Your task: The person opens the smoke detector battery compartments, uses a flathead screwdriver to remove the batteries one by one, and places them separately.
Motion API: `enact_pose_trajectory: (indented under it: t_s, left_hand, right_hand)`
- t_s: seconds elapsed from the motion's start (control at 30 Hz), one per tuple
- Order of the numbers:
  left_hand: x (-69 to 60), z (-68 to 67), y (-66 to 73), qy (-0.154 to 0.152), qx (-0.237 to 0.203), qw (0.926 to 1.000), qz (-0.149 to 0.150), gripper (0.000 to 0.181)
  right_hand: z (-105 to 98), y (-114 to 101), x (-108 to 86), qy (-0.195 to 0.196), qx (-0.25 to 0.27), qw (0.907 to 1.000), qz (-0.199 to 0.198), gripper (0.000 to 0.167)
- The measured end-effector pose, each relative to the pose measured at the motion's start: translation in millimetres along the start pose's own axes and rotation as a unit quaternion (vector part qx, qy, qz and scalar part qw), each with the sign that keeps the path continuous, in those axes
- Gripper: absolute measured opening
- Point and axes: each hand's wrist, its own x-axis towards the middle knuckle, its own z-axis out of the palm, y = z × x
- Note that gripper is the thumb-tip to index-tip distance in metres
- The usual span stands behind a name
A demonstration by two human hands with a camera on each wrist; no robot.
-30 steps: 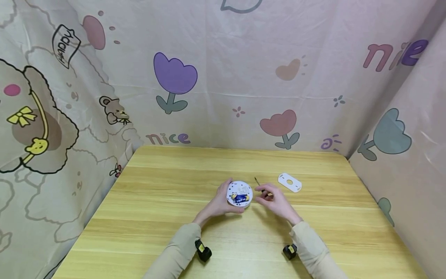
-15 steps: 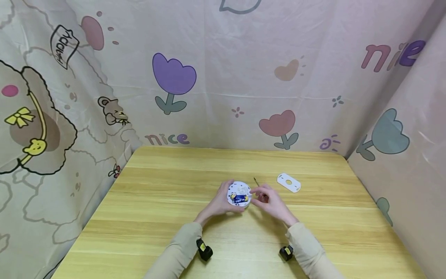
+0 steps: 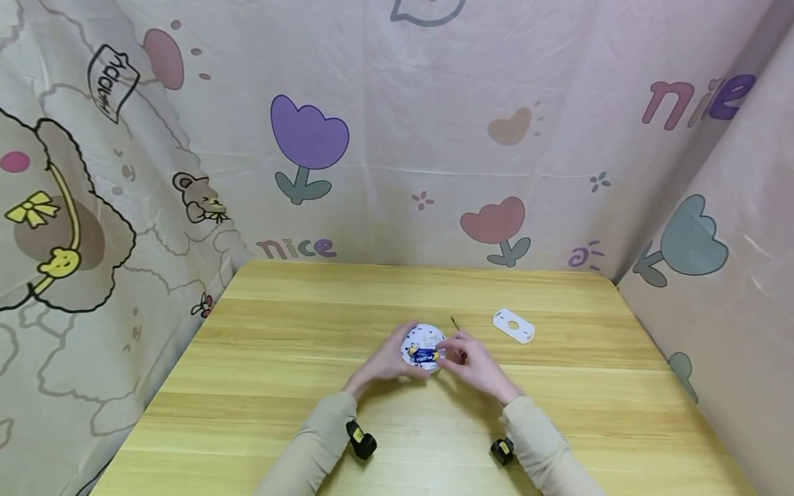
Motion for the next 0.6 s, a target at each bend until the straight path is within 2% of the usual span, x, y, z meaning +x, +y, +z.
enact_pose_trajectory:
  t_s: [0.2,0.6]
  left_hand:
    - [0.1,-2.7,1.4,-0.01,-0.007,0.9999,-0.001,0.113]
    - [-0.3,-2.2,1.1,-0.009,-0.012,0.9999,-0.004,0.113]
  right_hand:
    - [2.5,0.9,1.0,0.0,-0.006,1.0,-0.004,0.028]
    - [3.4,0.5,4.1,-0.006,-0.022,0.9997,0.003,0.025]
